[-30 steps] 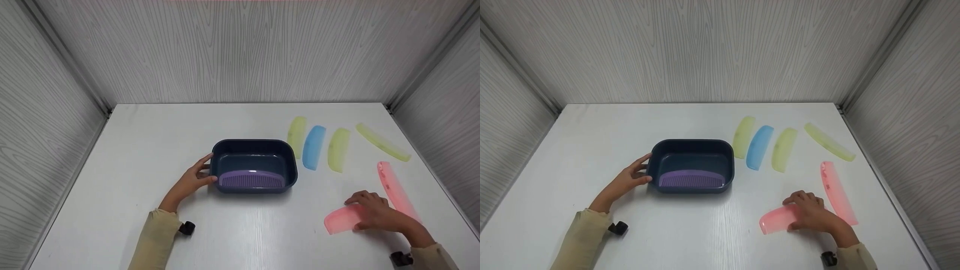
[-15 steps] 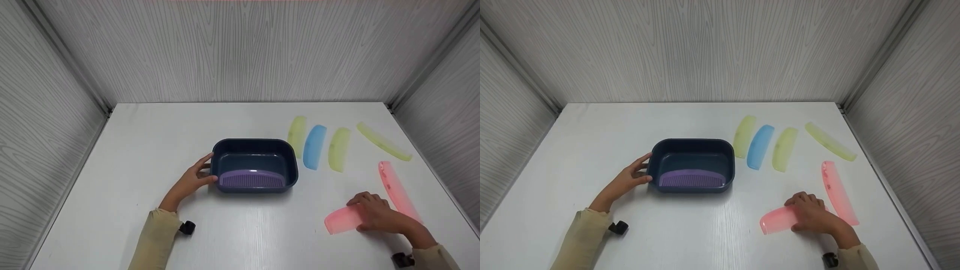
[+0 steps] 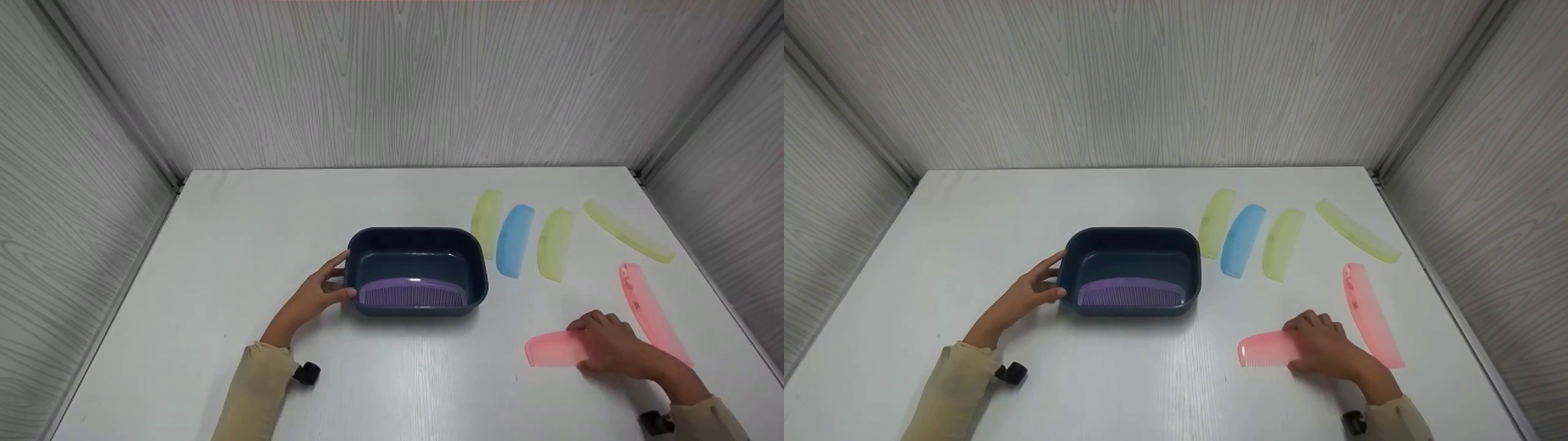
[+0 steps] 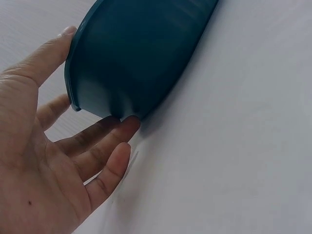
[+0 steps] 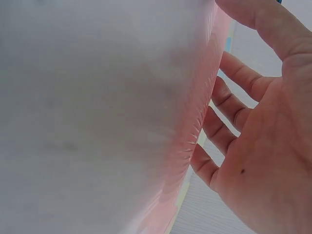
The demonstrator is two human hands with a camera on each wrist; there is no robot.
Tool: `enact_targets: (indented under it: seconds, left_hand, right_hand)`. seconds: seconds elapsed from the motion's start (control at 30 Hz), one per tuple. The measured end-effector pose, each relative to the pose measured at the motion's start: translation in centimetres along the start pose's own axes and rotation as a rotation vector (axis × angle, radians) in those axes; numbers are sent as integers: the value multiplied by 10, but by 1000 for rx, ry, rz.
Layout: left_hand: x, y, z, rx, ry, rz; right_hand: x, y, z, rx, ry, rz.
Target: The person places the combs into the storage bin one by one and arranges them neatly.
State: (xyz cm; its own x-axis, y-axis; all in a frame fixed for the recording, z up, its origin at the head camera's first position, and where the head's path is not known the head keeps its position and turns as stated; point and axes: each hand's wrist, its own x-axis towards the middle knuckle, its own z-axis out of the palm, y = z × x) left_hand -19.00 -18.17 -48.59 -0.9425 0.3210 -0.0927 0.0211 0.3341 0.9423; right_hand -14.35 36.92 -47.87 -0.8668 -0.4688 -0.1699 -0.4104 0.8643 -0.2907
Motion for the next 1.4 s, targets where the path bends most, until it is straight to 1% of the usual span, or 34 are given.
enact_targets:
  seconds: [0.23, 0.43, 0.6, 0.67, 0.8, 0.93, 1.07, 1.13, 1.17, 1.27, 1.37, 1.4]
  left_hand:
    - [0, -3, 1, 3, -6, 6]
    - [-2, -4, 2, -3, 1, 5]
    - [-2, -3, 0, -4, 8, -1]
    - [-1, -3, 0, -4, 14, -3]
    - [-1, -2, 1, 1, 18, -3]
    - [-1, 3, 2, -8, 7, -18]
    - [-5, 14, 3, -18, -9, -35]
    - [-7, 19, 3, -13, -14, -31]
    - [-7, 18, 3, -11, -15, -33]
    - [-3, 9, 3, -1, -7, -29]
    - [1, -3, 3, -2, 9, -28]
    - [1, -4, 2, -4, 14, -27]
  right_hand:
    - [5, 4, -2, 15, 57, -47]
    - [7, 4, -6, 78, 122, -86]
    - [11, 0, -14, 132, 124, -93]
    - [14, -2, -17, 142, 121, -83]
    - [17, -6, -24, 137, 129, -92]
    - [21, -10, -30, 126, 129, -109]
    - [23, -14, -35, 137, 128, -110]
    - [25, -17, -37, 140, 132, -117]
    - [26, -18, -38, 142, 137, -124]
    - [30, -22, -40, 135, 146, -143]
    - [34, -26, -41, 150, 136, -147]
    - [36, -28, -41, 156, 129, -145]
